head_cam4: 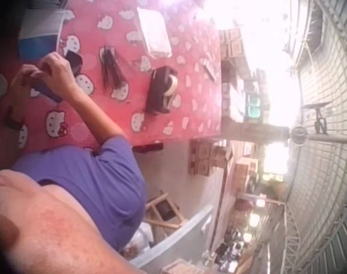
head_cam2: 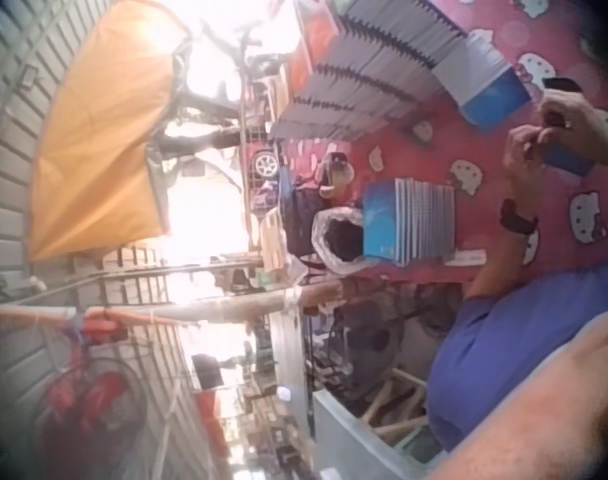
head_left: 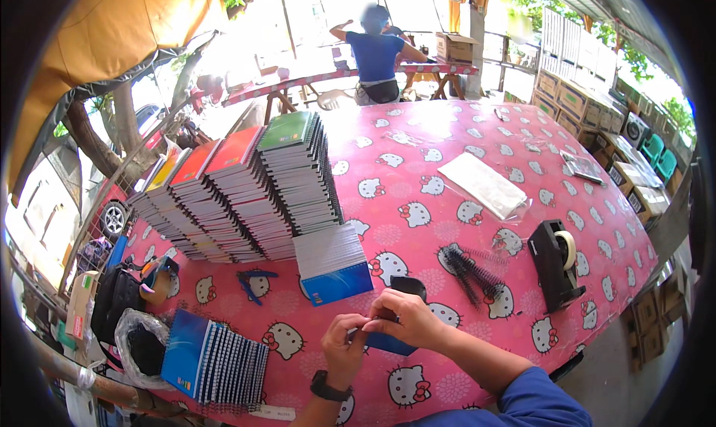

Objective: The person manually inserts plastic spiral binding spines into pre-punched holes in blue booklets and stacks the completed booklets on a table.

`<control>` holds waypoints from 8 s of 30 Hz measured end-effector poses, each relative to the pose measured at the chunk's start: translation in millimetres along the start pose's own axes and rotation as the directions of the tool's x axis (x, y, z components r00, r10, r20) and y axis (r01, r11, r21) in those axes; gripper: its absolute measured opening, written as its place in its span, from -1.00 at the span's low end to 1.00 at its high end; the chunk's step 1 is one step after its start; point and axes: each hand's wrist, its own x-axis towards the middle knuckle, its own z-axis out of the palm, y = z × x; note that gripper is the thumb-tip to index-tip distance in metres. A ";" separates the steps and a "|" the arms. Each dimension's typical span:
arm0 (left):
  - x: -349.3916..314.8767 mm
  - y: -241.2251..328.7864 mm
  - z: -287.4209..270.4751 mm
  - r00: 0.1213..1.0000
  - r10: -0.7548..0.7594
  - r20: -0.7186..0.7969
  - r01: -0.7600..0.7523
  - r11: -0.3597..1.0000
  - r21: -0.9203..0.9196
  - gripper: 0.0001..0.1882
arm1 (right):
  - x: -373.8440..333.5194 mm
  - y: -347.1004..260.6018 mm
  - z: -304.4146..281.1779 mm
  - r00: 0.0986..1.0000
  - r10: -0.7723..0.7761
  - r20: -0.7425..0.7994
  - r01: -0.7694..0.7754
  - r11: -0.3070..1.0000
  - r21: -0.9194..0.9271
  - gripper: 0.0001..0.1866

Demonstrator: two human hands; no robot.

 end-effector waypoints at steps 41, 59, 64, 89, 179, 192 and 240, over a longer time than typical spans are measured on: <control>-28.2 73.8 -279.3 0.747 0.269 -0.608 0.151 0.822 0.549 -0.79 | 132.6 -58.6 210.9 0.969 -0.190 -0.158 0.222 0.950 0.219 -0.82; -21.1 124.4 -104.9 0.723 0.691 0.015 -0.514 0.523 0.680 -0.79 | 44.6 22.1 28.3 0.996 0.083 -0.014 -0.084 0.995 -0.058 -0.82; 58.8 5.6 -28.8 0.842 0.478 0.250 -0.514 0.569 0.643 -0.80 | -6.3 66.2 -49.3 0.957 0.053 -0.286 -0.204 0.823 -0.530 -0.84; 48.7 -20.3 -5.3 0.919 0.099 0.381 -0.336 0.702 0.628 -0.92 | -54.2 108.2 -103.3 0.828 0.029 -0.560 -0.458 0.610 -0.646 -0.88; 29.3 -19.2 -3.6 0.883 0.241 0.403 -0.440 0.723 0.533 -0.73 | 11.6 9.9 -35.6 0.741 0.549 0.386 -0.477 0.836 -0.273 -0.63; 33.5 -16.0 -13.3 0.843 0.143 0.519 -0.428 0.761 0.487 -0.82 | -15.0 85.8 -44.7 0.873 0.325 0.364 -0.069 0.821 -0.567 -0.18; 8.3 -10.0 -27.9 0.951 0.125 0.283 -0.273 0.773 0.573 -0.49 | -19.8 57.6 -24.3 0.870 0.398 0.291 -0.451 0.881 0.141 -0.59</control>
